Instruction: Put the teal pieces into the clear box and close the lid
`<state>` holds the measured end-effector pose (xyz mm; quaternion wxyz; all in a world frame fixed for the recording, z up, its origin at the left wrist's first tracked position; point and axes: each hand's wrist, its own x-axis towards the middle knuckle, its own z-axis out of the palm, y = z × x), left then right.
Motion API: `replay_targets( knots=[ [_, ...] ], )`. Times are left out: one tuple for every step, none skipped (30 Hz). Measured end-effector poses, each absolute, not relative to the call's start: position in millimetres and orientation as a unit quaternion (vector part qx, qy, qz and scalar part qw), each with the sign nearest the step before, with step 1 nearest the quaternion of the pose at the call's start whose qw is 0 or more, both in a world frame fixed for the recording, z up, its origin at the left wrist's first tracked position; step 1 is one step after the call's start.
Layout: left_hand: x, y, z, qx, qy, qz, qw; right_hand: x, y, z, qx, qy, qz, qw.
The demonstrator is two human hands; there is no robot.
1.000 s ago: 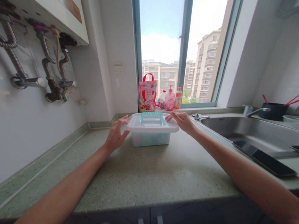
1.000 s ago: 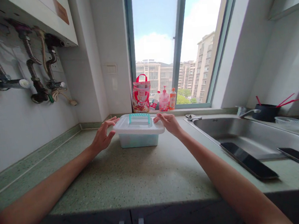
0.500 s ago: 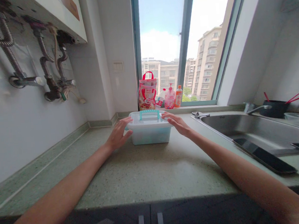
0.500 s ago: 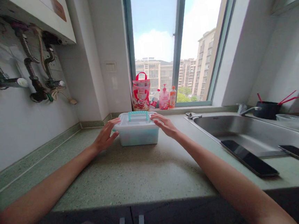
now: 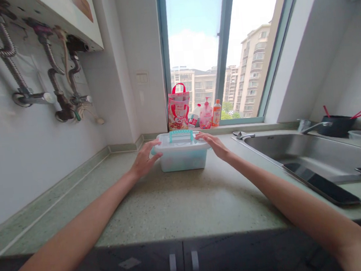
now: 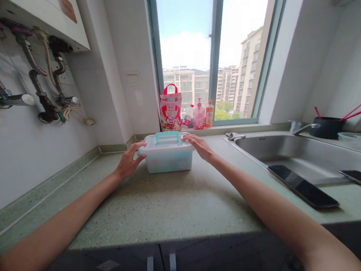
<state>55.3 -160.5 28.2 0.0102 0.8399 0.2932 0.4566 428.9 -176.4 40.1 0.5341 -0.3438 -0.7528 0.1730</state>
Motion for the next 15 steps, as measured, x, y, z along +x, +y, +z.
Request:
replay_targets(
  knots=[
    [55.4,-159.3,27.5,0.839,0.295,0.457,0.011,428.6,-175.7,40.3,-0.346,-0.752,0.174,0.533],
    [55.4,-158.1,26.7,0.838,0.296,0.458,0.011,428.2,-175.4,40.5,-0.347,-0.752,0.173,0.532],
    [55.3,-157.0,25.8,0.837,0.297,0.459,0.010,427.8,-175.4,40.6,-0.348,-0.752,0.172,0.532],
    [55.2,-156.1,25.0,0.837,0.297,0.460,0.008,427.4,-175.7,40.6,-0.347,-0.752,0.170,0.534],
    [55.2,-155.6,24.3,0.837,0.295,0.462,0.004,426.9,-176.2,40.6,-0.346,-0.752,0.169,0.535],
    [55.3,-155.4,23.8,0.837,0.291,0.463,-0.001,426.5,-176.8,40.5,-0.345,-0.751,0.168,0.538],
    [55.5,-155.6,23.5,0.838,0.286,0.464,-0.007,426.1,-177.6,40.3,-0.343,-0.750,0.168,0.540],
    [55.7,-156.1,23.4,0.839,0.281,0.465,-0.014,425.7,-178.5,40.1,-0.342,-0.750,0.169,0.541],
    [56.0,-156.9,23.3,0.841,0.277,0.464,-0.020,425.3,-179.5,39.8,-0.341,-0.749,0.170,0.542],
    [56.1,-157.7,23.3,0.843,0.273,0.464,-0.025,425.0,-180.5,39.3,-0.342,-0.749,0.171,0.541],
    [55.9,-158.5,23.2,0.844,0.270,0.462,-0.027,424.7,-181.4,38.6,-0.345,-0.747,0.171,0.542],
    [55.6,-159.0,23.0,0.847,0.269,0.459,-0.028,424.5,-182.2,37.8,-0.349,-0.745,0.170,0.543],
    [54.9,-159.1,22.5,0.849,0.268,0.454,-0.027,424.3,-182.8,36.7,-0.355,-0.742,0.167,0.544],
    [54.0,-158.7,21.6,0.853,0.268,0.448,-0.024,424.1,-183.1,35.6,-0.363,-0.737,0.162,0.547],
    [52.9,-157.6,20.2,0.855,0.269,0.444,-0.019,423.9,-183.2,34.4,-0.372,-0.731,0.157,0.550]
  ],
)
